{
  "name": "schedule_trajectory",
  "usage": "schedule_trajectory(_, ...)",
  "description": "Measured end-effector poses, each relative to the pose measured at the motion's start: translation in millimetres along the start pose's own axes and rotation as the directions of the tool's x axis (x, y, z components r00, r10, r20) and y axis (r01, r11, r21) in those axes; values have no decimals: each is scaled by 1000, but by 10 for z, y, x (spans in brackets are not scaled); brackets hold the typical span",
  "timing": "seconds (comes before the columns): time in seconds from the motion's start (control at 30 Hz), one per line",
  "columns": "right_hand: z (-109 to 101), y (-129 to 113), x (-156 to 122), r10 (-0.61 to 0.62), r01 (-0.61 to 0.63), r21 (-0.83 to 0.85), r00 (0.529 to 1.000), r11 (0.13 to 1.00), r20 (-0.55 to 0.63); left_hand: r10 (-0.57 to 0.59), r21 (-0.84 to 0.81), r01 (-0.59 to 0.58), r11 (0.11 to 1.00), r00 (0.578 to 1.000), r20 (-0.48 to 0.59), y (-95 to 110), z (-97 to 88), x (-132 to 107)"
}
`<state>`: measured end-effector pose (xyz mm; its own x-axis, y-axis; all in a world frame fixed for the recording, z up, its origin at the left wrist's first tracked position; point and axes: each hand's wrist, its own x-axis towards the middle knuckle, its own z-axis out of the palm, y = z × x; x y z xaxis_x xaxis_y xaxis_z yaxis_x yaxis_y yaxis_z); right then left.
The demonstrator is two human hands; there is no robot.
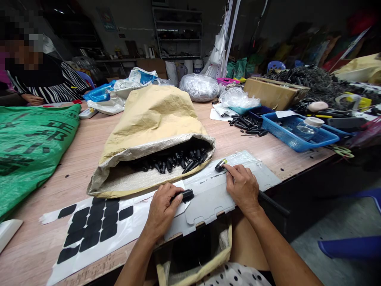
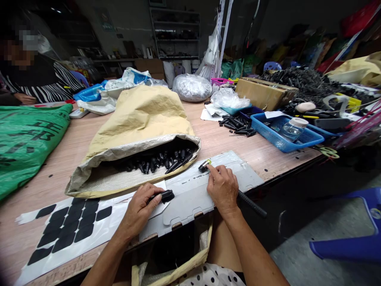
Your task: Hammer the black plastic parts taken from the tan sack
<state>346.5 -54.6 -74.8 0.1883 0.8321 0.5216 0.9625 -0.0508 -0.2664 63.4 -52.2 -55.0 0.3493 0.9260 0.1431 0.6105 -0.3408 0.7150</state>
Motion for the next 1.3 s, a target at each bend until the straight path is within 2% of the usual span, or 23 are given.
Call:
schedule_trajectory(0.33,11,9,7,-7,7,5,1000,1000,-5,6,42,-6,999,1000,0,6,10,-1)
schedule_trajectory(0.4,6,7,9,-4,4,4,1000,1000,-2,12,61,-13,998,1000,12,52,-4,-24)
schedule_trajectory(0.5,-3,1,8,-6,6,4,1000,1000,2,37,63,-40,997,998,43,223,-46,-141)
schedule_trajectory(0.6,-5,-2,6,-5,5,-6,1000,1000,-3,64,-19,-61,998,984,168,444,-46,-369)
schedule_trajectory(0.67,-3,-1,5,-5,5,-7,1000,1000,-4,99,-50,-88,995,946,307,532,32,-550)
schedule_trajectory(0.73,-1,1,7,-10,10,0,1000,1000,-4,109,12,-125,992,905,411,529,189,-720)
schedule_trajectory(0.8,-1,3,9,-13,13,5,1000,1000,-4,40,161,-126,979,890,454,452,390,-856)
schedule_trajectory(0.87,-2,3,9,-11,11,2,1000,1000,-6,-83,318,-72,945,891,447,361,569,-948)
schedule_trajectory(0.93,-2,2,8,-6,6,-6,1000,1000,-5,-199,412,1,911,877,437,323,659,-991)
schedule_trajectory(1.0,-2,0,5,-5,5,-13,1000,1000,-4,-247,414,46,909,859,447,370,626,-977)
schedule_trajectory(1.07,-2,-2,2,-6,6,-19,1000,1000,-4,-193,314,37,949,855,482,480,488,-886)
schedule_trajectory(1.13,-4,-4,1,-4,4,-21,1000,1000,-2,-94,177,16,984,892,442,592,297,-694)
schedule_trajectory(1.17,-6,-6,0,-3,3,-21,1000,1000,1,-70,136,21,991,928,366,630,202,-557)
schedule_trajectory(1.23,-12,-8,1,2,-2,-22,1000,1000,8,-70,152,51,987,990,123,651,45,-212)
schedule_trajectory(1.3,-16,-10,3,6,-6,-20,1000,1000,13,-63,239,72,968,997,-46,605,-49,177)
